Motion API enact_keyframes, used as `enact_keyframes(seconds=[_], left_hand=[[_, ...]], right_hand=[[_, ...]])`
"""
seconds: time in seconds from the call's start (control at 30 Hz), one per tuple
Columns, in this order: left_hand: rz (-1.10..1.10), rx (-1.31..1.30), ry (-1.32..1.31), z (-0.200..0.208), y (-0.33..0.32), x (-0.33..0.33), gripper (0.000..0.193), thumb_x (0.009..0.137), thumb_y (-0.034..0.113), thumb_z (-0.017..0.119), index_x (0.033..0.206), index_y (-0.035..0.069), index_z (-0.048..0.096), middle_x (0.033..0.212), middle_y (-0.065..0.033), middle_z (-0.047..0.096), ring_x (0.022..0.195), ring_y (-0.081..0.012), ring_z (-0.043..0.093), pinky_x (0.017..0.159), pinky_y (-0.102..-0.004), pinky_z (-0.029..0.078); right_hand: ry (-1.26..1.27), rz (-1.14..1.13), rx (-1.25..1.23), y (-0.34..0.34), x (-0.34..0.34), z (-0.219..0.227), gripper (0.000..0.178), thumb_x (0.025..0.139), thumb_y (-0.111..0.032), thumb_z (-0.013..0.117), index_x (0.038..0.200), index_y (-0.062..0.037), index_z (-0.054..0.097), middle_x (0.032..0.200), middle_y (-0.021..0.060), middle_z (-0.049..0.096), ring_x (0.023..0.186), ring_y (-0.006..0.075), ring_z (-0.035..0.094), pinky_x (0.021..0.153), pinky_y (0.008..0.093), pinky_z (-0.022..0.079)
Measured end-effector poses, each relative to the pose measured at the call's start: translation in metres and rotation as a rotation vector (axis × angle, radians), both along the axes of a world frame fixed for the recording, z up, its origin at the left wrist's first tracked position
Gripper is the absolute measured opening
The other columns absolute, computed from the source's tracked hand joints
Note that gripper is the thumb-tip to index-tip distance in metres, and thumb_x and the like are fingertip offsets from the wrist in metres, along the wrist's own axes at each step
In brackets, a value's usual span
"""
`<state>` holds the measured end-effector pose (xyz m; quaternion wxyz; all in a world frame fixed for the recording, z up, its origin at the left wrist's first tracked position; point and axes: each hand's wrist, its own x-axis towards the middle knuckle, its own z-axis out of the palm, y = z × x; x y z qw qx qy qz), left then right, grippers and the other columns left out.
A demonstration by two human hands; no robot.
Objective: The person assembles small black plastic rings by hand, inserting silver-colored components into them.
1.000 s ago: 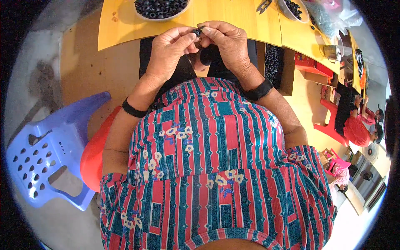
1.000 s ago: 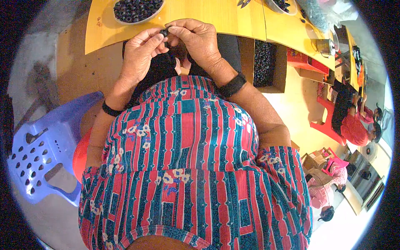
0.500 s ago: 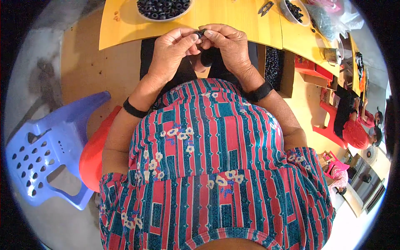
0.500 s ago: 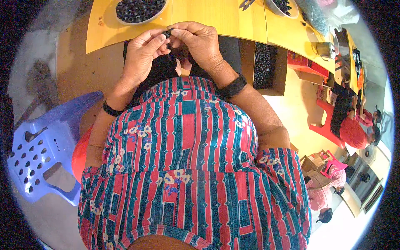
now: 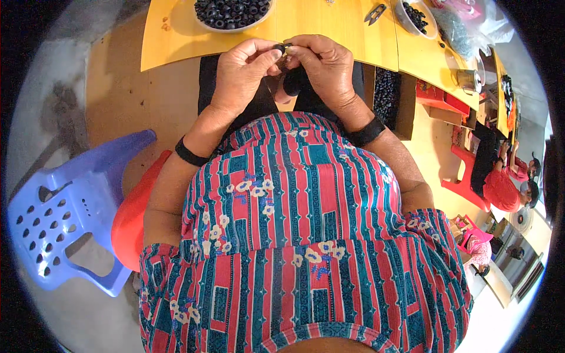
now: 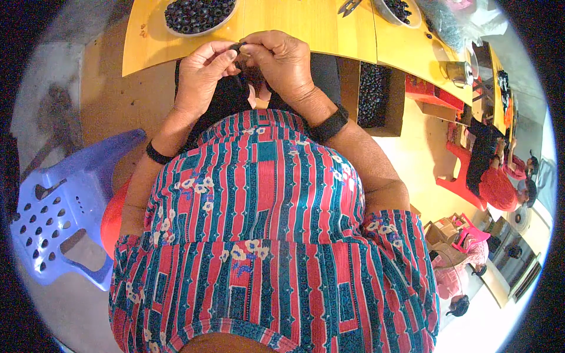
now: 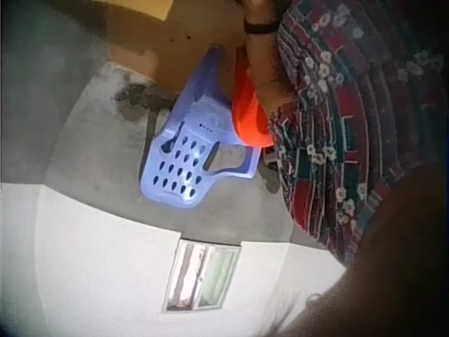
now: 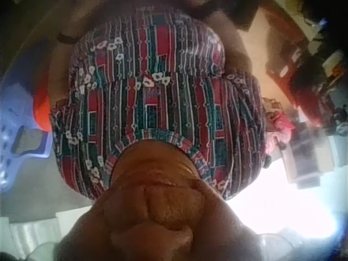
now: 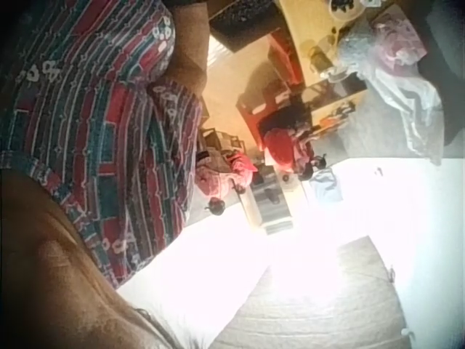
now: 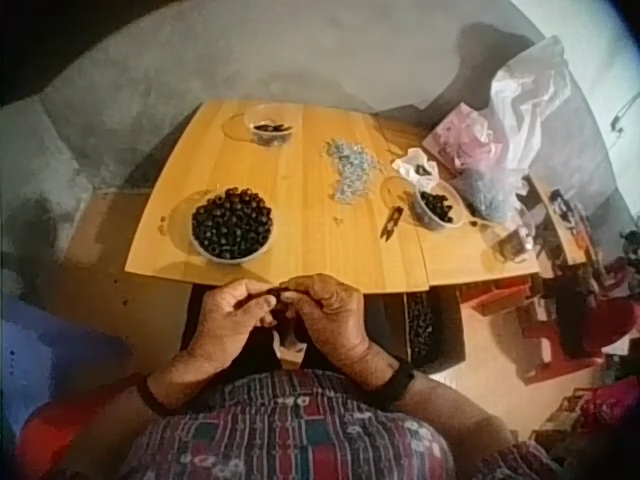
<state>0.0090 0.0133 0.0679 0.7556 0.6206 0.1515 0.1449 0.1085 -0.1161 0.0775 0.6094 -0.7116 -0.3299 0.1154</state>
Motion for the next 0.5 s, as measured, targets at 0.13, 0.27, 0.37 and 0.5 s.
enact_keyframes(seconds=[0.13,0.27,0.37,0.5], left_hand=[[0.058,0.157,-0.025,0.001,-0.002,0.001,0.012,0.085,0.008,0.061,0.093,-0.001,0.063,0.073,-0.0024,0.063,0.065,-0.0065,0.059,0.06,-0.0206,0.049],[0.093,0.254,-0.052,0.006,-0.003,0.0,0.012,0.085,0.008,0.061,0.092,-0.002,0.063,0.074,-0.0033,0.064,0.066,-0.0074,0.061,0.061,-0.0207,0.049],[0.097,0.266,-0.056,0.002,-0.003,-0.001,0.012,0.085,0.008,0.061,0.092,-0.002,0.062,0.075,-0.0038,0.064,0.067,-0.0075,0.061,0.061,-0.0209,0.05],[0.092,0.13,-0.054,-0.004,-0.005,-0.001,0.014,0.084,0.008,0.062,0.094,-0.002,0.062,0.077,-0.0039,0.065,0.067,-0.0075,0.061,0.061,-0.0209,0.05]], right_hand=[[-0.482,-0.005,-0.197,-0.002,0.006,0.011,0.009,0.078,-0.01,0.067,0.085,-0.0044,0.067,0.071,0.0058,0.065,0.062,0.0106,0.063,0.057,0.0232,0.051],[-0.309,-0.024,-0.163,-0.001,-0.006,0.016,0.008,0.077,-0.005,0.066,0.085,-0.0035,0.067,0.069,0.0054,0.064,0.062,0.0108,0.063,0.056,0.0226,0.05],[-0.085,-0.049,-0.097,0.001,-0.012,0.013,0.008,0.077,0.001,0.065,0.084,-0.0014,0.066,0.068,0.0045,0.064,0.063,0.0084,0.062,0.057,0.0205,0.049],[-0.319,-0.072,-0.067,-0.001,-0.011,0.005,0.008,0.077,0.001,0.065,0.084,-0.0015,0.067,0.067,0.0041,0.064,0.062,0.0081,0.061,0.058,0.0203,0.05]])
